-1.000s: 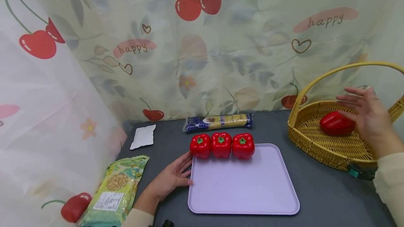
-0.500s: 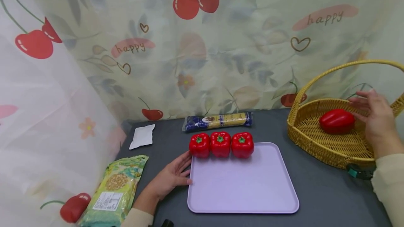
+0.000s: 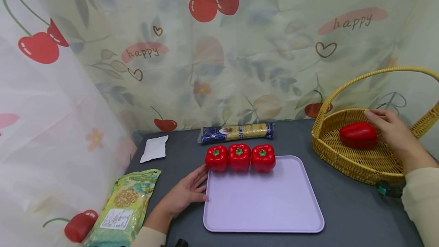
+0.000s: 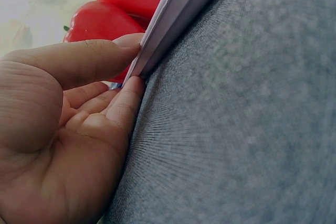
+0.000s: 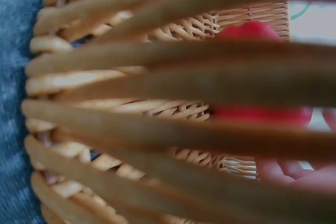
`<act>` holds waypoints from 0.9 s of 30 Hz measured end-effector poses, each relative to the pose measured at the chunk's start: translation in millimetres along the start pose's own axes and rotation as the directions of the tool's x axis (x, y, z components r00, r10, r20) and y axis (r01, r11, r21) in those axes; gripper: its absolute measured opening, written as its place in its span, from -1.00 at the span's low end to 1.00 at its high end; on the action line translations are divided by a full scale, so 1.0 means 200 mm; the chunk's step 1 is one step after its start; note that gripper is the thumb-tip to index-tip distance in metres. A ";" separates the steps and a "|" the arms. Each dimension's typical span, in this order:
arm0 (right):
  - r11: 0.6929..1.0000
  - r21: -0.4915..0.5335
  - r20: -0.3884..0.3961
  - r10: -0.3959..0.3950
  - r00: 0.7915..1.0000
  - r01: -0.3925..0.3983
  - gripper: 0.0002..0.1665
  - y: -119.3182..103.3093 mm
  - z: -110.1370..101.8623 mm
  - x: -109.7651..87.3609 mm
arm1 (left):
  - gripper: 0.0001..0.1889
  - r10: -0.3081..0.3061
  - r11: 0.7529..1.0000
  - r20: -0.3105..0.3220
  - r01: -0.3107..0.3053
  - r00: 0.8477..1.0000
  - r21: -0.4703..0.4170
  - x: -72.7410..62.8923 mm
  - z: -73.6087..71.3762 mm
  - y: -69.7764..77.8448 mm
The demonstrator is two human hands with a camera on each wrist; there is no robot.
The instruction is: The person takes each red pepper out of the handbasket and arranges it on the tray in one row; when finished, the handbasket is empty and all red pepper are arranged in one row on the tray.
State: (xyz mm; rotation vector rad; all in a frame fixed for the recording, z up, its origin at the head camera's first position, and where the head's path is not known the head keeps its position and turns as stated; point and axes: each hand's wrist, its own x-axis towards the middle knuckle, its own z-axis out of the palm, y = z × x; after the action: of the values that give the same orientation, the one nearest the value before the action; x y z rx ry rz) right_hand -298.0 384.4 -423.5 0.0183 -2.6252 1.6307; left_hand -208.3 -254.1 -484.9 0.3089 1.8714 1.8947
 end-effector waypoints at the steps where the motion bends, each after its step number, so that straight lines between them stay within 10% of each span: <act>1: 1.000 -0.027 0.036 0.014 0.999 -0.013 -0.11 0.00 0.00 0.01 | 0.11 0.001 1.000 0.000 -0.001 1.000 0.001 0.00 0.00 0.00; 11: 0.976 -0.217 0.221 0.074 0.972 -0.025 0.20 0.06 0.00 0.01 | 0.10 0.005 1.000 0.003 -0.005 1.000 -0.005 0.00 0.01 0.00; 27: 0.974 -0.217 0.164 0.106 0.981 -0.069 0.22 0.06 0.01 0.02 | 0.11 -0.004 1.000 0.002 0.004 1.000 -0.018 0.01 0.00 0.00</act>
State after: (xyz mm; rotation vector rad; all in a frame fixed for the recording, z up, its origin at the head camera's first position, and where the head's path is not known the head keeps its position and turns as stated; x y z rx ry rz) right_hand -302.6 388.1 -435.3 0.0388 -2.9599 1.4257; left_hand -209.5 -252.7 -485.1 0.3012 1.8507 1.9070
